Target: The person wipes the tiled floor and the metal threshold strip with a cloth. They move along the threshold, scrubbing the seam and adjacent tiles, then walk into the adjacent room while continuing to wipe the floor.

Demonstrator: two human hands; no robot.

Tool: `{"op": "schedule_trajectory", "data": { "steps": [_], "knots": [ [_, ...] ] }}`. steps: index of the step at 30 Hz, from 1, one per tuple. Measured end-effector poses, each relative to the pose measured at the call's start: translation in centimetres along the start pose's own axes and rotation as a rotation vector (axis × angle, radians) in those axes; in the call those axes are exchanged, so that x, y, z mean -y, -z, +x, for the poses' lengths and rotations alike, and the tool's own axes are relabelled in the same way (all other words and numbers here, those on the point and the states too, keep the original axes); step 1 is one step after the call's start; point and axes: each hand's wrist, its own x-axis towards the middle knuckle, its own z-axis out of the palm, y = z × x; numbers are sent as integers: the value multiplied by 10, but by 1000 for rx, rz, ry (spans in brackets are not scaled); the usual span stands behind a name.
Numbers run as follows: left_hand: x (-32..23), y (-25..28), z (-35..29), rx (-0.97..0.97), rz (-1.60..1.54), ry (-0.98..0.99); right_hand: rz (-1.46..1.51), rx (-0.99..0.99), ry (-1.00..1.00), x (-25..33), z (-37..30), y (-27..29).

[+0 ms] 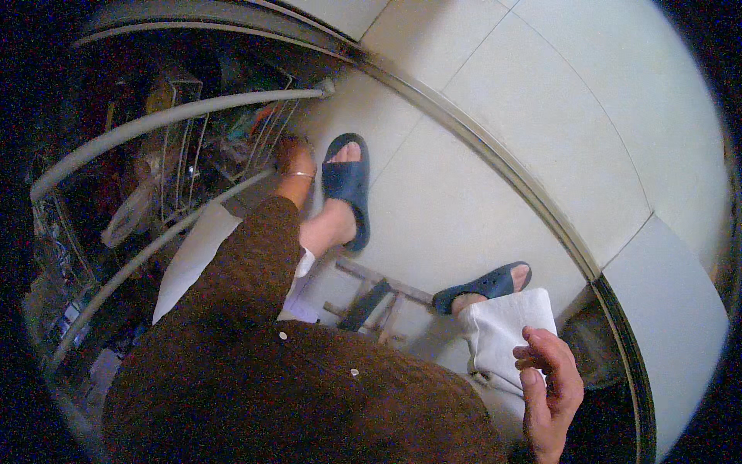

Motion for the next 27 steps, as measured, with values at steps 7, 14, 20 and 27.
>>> {"op": "schedule_trajectory", "data": {
  "steps": [7,14,20,27],
  "knots": [
    [18,-26,-26,2,253,-218,15,43,57,8,-4,-2],
    [32,2,-23,369,-85,-288,50,20,14,14,-7,2],
    [-34,38,-12,-83,-226,83,32,-2,-3,5,-6,1],
    [17,-34,38,-227,-366,75,50,35,58,16,-4,3]
  ]
}}
